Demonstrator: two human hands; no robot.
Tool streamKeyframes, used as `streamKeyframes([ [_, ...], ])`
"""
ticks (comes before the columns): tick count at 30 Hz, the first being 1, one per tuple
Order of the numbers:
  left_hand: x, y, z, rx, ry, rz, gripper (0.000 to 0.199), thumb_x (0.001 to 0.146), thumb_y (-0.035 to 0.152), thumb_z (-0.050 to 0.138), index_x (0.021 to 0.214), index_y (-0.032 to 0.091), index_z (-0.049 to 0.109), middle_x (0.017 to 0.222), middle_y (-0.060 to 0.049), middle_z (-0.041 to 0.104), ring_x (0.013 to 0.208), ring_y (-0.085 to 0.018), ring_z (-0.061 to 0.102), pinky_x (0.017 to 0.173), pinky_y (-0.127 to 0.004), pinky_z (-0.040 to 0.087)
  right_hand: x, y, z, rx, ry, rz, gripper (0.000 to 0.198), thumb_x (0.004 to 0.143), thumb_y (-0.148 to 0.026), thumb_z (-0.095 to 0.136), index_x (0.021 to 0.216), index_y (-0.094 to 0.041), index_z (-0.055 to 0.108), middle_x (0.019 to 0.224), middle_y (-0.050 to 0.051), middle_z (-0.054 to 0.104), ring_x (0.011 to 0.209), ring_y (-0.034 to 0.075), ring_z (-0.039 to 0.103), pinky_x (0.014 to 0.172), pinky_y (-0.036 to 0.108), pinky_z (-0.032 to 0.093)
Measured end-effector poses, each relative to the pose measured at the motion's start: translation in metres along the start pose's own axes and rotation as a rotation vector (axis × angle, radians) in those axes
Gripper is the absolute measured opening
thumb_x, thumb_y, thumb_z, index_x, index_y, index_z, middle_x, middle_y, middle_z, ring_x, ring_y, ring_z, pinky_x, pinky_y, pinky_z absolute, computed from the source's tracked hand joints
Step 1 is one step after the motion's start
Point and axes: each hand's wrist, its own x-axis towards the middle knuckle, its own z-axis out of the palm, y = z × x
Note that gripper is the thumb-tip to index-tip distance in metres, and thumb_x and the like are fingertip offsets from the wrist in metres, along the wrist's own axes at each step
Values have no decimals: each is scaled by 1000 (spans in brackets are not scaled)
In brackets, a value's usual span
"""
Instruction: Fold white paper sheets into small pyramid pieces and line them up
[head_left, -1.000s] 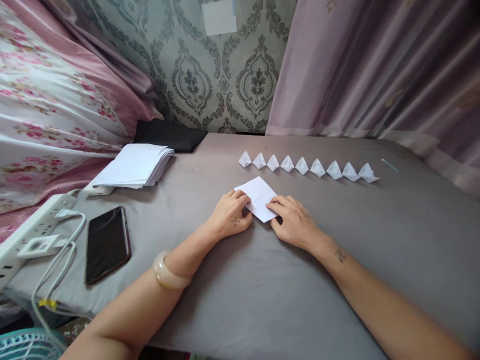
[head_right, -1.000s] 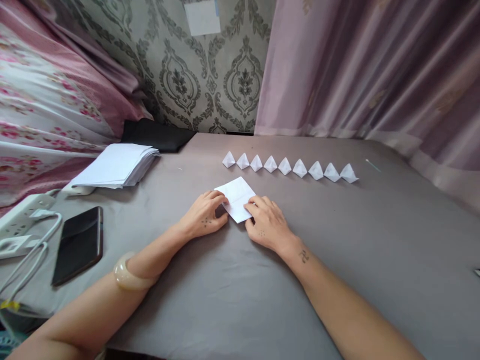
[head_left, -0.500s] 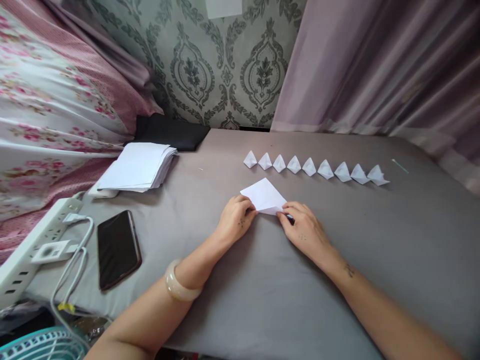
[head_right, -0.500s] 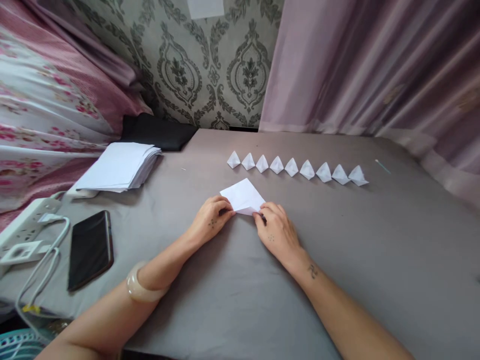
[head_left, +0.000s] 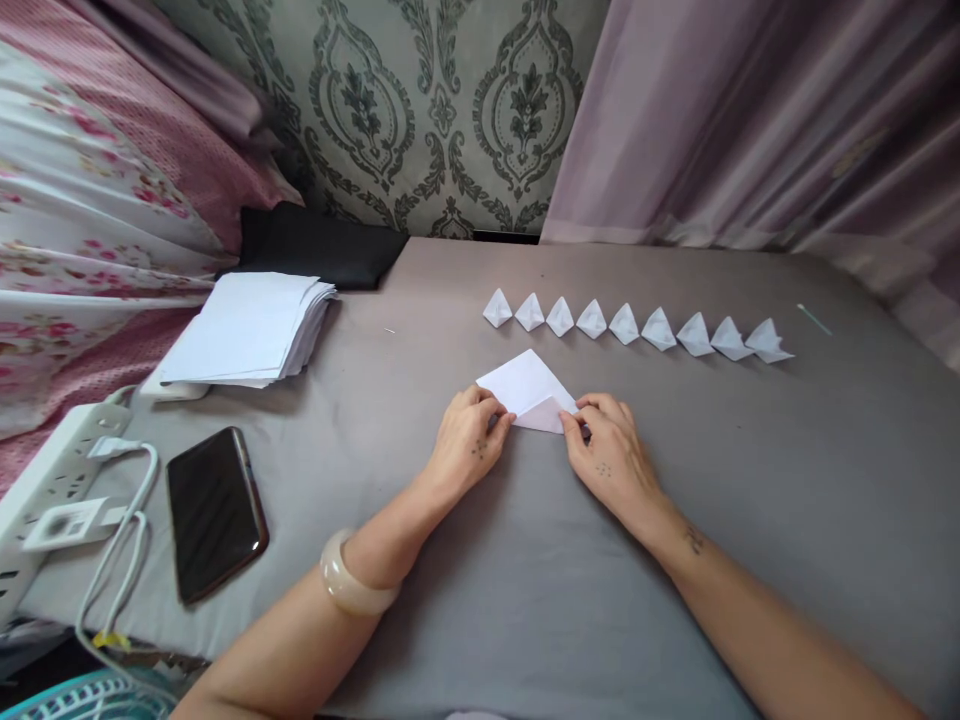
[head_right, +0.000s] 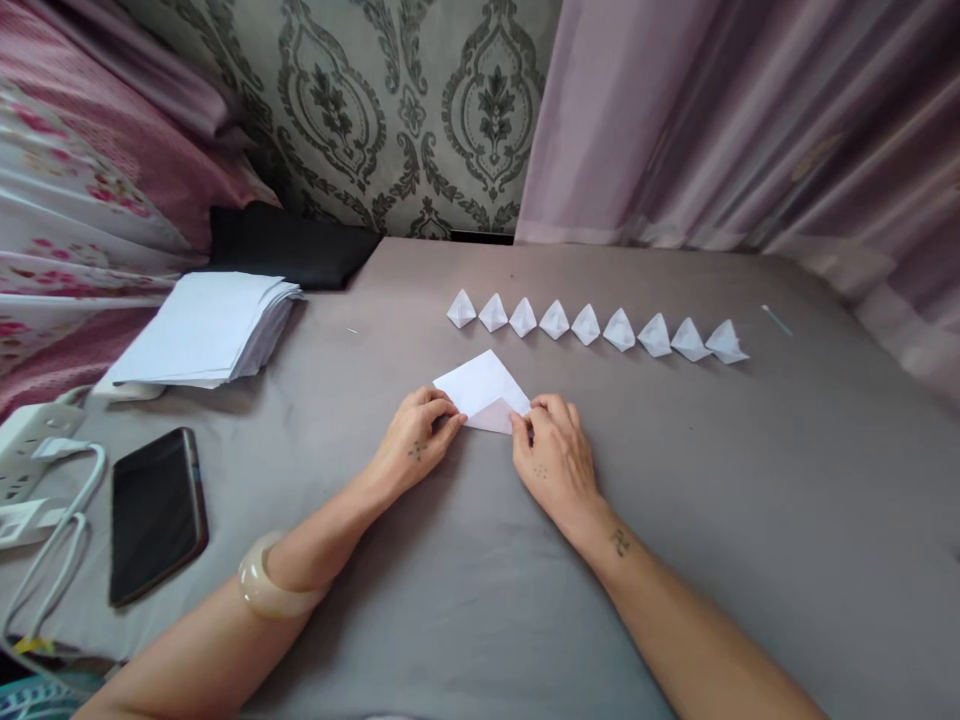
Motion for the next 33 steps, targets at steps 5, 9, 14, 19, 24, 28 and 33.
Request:
streamKeyframes([
  [5, 3, 0, 2, 12, 6, -9, 17, 87, 29, 59, 79, 16, 68, 93, -8, 61, 90, -21, 57, 87, -38, 45, 2, -5, -1, -101, -20, -17, 26, 92, -30, 46, 77, -17, 63, 103, 13, 61, 89, 27, 53, 77, 40, 47],
  [9, 4, -1, 2, 21, -4, -7, 16, 88, 28, 59, 81, 16, 68, 93, -9, 60, 90, -21, 57, 87, -38, 45, 3, 0, 1, -1, -31, -47, 19, 90, -31, 52, 83, -17, 63, 104, 13, 61, 91, 27, 53, 82, 41, 47],
  [14, 4, 2, -5, -20, -64, -34, 16, 87, 29, 59, 86, 17, 70, 98, -9, 59, 95, -22, 56, 89, -39, 45, 4, 18, -1, 262, -101, -114, 8, 83, -30, 64, 87, -23, 67, 114, 7, 61, 103, 24, 53, 88, 39, 48],
  [19, 3, 1, -17, -149, -177, -71, 13, 81, 32, 67, 85, 21, 72, 104, -8, 59, 102, -23, 56, 92, -38, 46, 3, 18, -13, 276, -170, -199, 5, 81, -29, 66, 82, -25, 70, 117, 5, 61, 109, 25, 53, 90, 41, 48],
  [24, 4, 1, -20, -187, -171, -75, 10, 81, 29, 67, 83, 21, 73, 103, -7, 61, 102, -22, 59, 93, -37, 46, -2, 6, -17, 189, -117, -221, 23, 91, -35, 56, 77, -21, 68, 114, 7, 65, 104, 24, 58, 87, 40, 48],
  [28, 4, 4, -16, -142, -111, -91, 12, 83, 27, 64, 81, 19, 73, 99, -7, 64, 96, -20, 60, 91, -36, 47, -1, 2, -13, 167, -85, -149, 34, 96, -35, 45, 74, -19, 65, 107, 9, 66, 98, 23, 59, 87, 39, 48],
  [33, 5, 4, -8, -70, -50, -70, 15, 85, 28, 62, 79, 18, 72, 95, -8, 64, 92, -21, 60, 88, -37, 48, 2, -1, -4, 99, -36, -78, 30, 95, -31, 45, 79, -18, 67, 104, 11, 65, 95, 25, 56, 84, 39, 47],
])
